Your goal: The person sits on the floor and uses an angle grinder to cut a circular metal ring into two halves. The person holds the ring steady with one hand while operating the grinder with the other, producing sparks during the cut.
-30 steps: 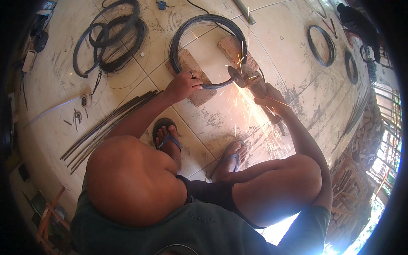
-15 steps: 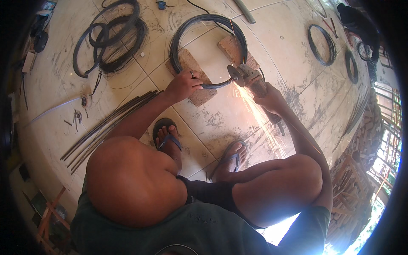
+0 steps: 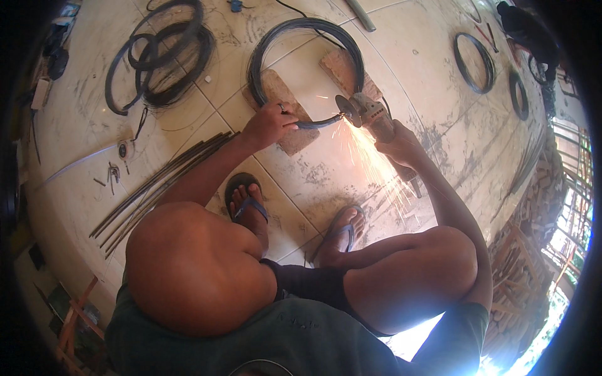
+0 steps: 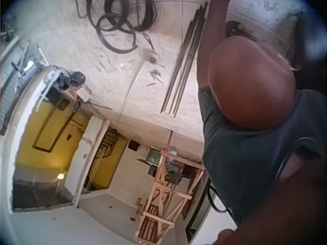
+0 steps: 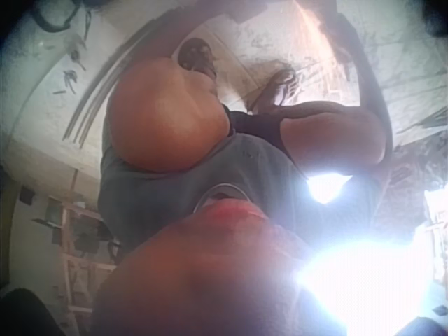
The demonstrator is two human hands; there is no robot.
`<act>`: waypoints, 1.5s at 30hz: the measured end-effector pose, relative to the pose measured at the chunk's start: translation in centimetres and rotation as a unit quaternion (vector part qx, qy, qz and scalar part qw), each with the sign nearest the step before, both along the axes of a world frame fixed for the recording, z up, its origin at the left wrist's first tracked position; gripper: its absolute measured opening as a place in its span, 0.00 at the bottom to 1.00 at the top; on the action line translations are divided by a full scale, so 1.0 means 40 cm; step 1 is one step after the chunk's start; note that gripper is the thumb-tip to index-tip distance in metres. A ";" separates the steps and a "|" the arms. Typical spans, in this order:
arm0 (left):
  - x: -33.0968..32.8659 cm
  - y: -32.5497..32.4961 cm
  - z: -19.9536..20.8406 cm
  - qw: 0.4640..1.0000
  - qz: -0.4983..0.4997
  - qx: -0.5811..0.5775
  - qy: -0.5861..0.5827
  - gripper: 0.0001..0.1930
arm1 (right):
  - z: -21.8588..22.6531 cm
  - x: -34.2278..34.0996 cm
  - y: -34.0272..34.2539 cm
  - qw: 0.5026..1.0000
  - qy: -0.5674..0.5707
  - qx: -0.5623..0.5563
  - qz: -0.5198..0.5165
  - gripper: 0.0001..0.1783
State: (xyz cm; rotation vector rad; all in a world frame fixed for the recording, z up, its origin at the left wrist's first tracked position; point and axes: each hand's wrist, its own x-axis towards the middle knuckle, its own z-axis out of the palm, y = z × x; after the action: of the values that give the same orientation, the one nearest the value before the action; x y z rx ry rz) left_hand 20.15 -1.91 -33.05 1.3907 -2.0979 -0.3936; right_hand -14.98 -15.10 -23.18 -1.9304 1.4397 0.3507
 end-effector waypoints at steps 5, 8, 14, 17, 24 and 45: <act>0.000 -0.001 0.007 1.000 0.001 0.013 0.006 0.11 | -0.018 -0.031 -0.002 0.999 -0.009 -0.023 0.025 0.37; 0.001 0.001 -0.001 1.000 0.003 0.022 0.011 0.11 | -0.014 -0.026 0.002 0.999 -0.006 -0.021 0.023 0.36; 0.000 0.001 -0.013 1.000 0.009 0.011 0.021 0.11 | -0.027 -0.037 -0.001 1.000 0.016 -0.010 0.018 0.37; -0.001 0.002 -0.013 0.999 0.012 0.023 0.022 0.11 | -0.032 -0.046 0.000 1.000 0.012 0.000 0.008 0.36; -0.002 0.000 -0.010 1.000 0.012 0.017 0.021 0.11 | -0.046 -0.073 0.005 0.998 0.016 -0.042 0.043 0.35; -0.002 0.001 -0.011 1.000 0.008 0.020 0.013 0.11 | -0.037 -0.032 -0.003 1.000 -0.024 0.005 -0.016 0.33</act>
State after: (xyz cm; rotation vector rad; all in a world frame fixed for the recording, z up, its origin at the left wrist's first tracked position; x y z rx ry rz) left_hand 20.06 -1.86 -33.49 1.4163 -2.0671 -0.4462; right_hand -16.26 -15.23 -24.66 -1.8928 1.4325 0.2949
